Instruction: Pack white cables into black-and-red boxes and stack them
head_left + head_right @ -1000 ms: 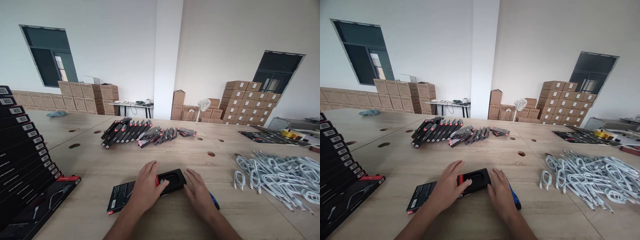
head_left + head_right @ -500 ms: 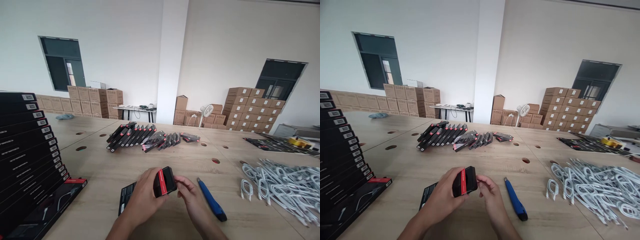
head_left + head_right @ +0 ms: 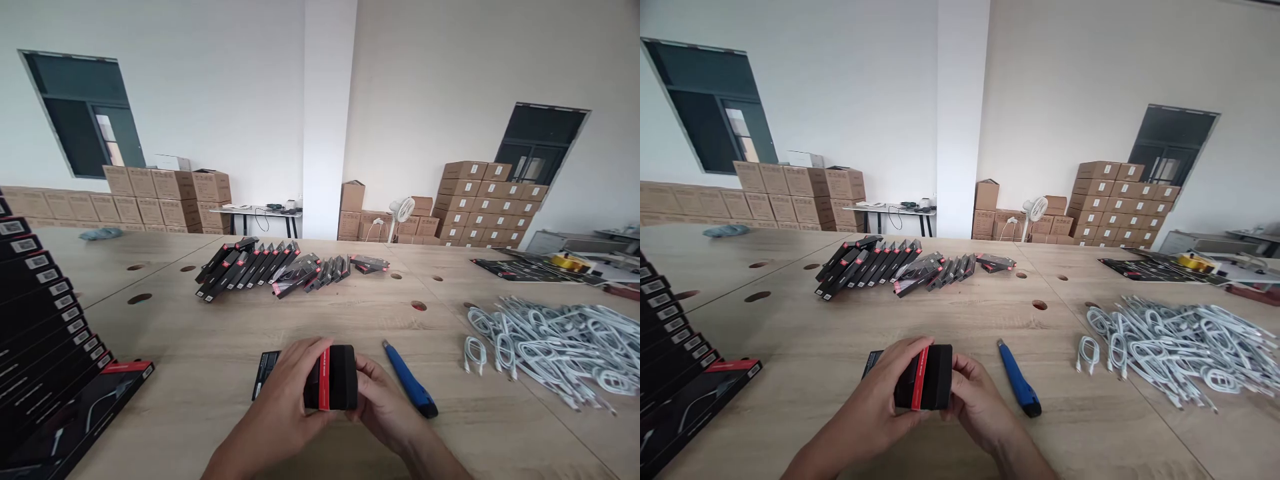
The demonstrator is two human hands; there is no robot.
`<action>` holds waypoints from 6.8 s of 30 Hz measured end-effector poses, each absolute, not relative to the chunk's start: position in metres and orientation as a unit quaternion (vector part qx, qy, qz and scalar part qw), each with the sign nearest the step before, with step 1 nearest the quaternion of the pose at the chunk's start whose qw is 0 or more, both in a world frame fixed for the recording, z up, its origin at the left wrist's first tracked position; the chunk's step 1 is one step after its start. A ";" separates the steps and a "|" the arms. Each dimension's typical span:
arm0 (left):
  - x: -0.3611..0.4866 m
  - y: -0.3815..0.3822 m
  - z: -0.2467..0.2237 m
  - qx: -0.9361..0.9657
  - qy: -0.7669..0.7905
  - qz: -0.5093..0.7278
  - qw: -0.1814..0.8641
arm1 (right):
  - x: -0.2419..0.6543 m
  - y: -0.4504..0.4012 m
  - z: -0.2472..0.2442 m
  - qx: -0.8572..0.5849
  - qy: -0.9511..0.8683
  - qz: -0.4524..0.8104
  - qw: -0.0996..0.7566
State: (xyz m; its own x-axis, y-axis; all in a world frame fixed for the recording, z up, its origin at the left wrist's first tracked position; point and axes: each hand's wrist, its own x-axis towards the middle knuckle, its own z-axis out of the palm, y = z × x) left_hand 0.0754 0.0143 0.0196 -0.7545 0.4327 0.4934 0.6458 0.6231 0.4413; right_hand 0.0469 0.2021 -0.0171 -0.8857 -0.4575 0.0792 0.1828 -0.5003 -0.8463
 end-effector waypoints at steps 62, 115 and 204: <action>0.093 0.031 0.033 -0.330 -0.738 -0.509 0.295 | 0.078 0.235 0.032 -0.326 0.661 -0.645 -0.205; 0.076 -0.181 0.035 0.148 -0.983 0.036 0.106 | -0.021 0.329 -0.054 -0.112 0.934 -0.339 0.005; 0.045 0.028 -0.004 0.083 -0.341 -0.926 -0.137 | 0.042 0.242 -0.050 -0.373 0.828 -0.315 -0.275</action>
